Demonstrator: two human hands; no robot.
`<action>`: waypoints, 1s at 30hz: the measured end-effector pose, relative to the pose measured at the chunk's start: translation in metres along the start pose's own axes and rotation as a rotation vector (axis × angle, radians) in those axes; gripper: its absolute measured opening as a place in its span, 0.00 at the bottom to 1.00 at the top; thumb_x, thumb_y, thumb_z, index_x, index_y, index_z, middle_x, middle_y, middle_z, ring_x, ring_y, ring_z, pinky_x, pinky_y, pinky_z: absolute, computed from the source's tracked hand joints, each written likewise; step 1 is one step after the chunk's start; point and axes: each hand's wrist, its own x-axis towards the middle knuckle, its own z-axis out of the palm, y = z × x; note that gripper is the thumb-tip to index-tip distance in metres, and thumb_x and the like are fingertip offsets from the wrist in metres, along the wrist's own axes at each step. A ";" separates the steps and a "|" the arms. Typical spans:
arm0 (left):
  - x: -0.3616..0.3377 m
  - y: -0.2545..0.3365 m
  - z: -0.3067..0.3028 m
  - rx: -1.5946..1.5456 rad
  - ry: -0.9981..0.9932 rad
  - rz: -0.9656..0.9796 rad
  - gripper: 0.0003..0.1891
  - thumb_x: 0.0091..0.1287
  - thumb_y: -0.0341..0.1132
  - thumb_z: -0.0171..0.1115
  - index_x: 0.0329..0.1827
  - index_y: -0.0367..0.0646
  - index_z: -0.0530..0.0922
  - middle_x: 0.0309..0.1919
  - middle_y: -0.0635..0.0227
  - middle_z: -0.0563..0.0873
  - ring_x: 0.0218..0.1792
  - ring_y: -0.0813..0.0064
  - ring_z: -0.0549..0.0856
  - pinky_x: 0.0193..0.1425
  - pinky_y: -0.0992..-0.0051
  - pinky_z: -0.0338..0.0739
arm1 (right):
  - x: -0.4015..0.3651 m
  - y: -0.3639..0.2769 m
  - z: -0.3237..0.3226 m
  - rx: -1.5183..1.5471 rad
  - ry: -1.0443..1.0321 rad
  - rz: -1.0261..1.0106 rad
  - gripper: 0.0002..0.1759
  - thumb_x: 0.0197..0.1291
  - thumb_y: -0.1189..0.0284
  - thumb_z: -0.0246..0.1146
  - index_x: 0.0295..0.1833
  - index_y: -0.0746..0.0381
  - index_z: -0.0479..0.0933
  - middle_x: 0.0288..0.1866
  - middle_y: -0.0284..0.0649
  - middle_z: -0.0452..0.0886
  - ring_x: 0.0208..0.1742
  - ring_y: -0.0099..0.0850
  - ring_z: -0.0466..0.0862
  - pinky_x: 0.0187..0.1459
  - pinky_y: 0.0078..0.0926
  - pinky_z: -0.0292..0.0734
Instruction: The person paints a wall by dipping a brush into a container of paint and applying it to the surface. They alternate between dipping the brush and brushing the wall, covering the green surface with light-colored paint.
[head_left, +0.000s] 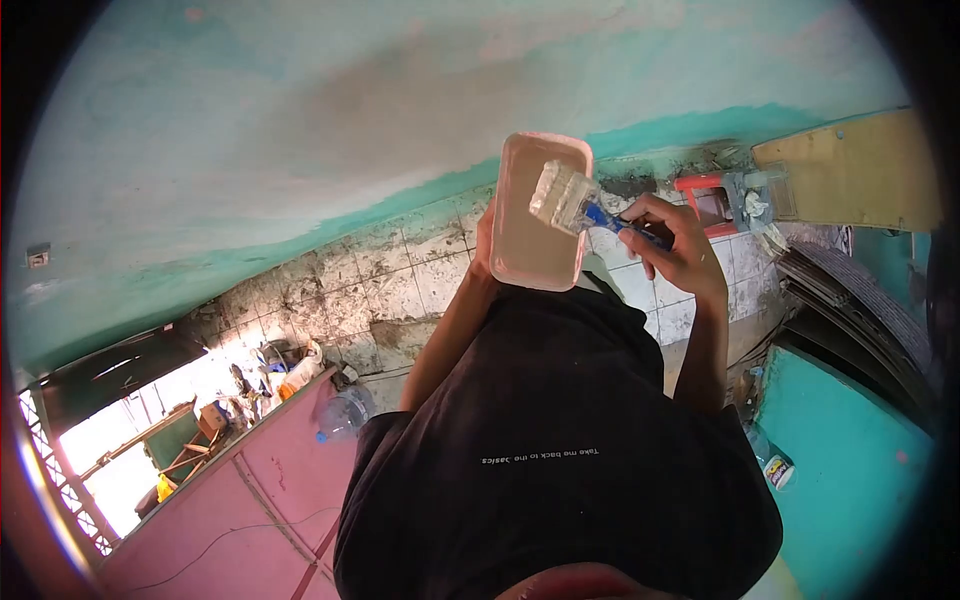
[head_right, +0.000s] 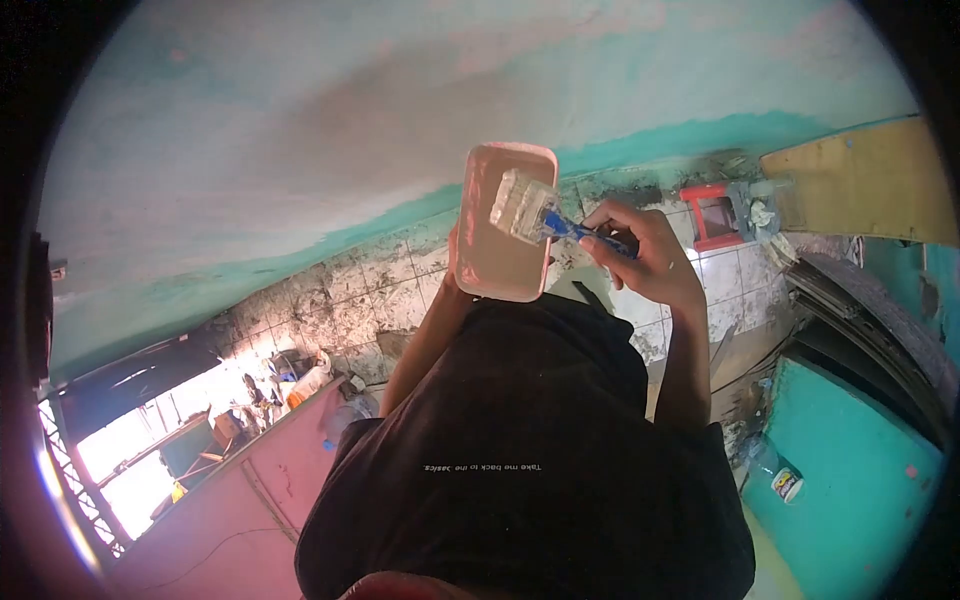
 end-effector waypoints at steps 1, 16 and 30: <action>0.005 -0.005 -0.007 0.082 0.036 0.012 0.34 0.77 0.55 0.47 0.77 0.40 0.63 0.66 0.48 0.78 0.60 0.51 0.84 0.60 0.55 0.85 | -0.003 -0.008 -0.005 0.019 -0.010 0.014 0.07 0.69 0.76 0.65 0.41 0.68 0.75 0.29 0.35 0.80 0.27 0.19 0.79 0.33 0.20 0.75; 0.068 -0.074 0.043 0.146 -0.137 0.117 0.26 0.82 0.49 0.45 0.75 0.41 0.65 0.63 0.58 0.80 0.61 0.66 0.82 0.64 0.62 0.83 | -0.011 -0.003 -0.071 -0.710 -0.100 -0.324 0.12 0.58 0.72 0.69 0.44 0.62 0.75 0.37 0.44 0.84 0.40 0.49 0.86 0.42 0.46 0.80; 0.109 -0.169 0.053 0.405 0.000 0.106 0.26 0.84 0.50 0.40 0.76 0.44 0.66 0.64 0.61 0.80 0.61 0.67 0.83 0.64 0.63 0.82 | -0.064 0.083 -0.153 -0.346 -0.009 -0.439 0.12 0.55 0.76 0.74 0.40 0.65 0.77 0.35 0.42 0.83 0.33 0.38 0.84 0.36 0.32 0.77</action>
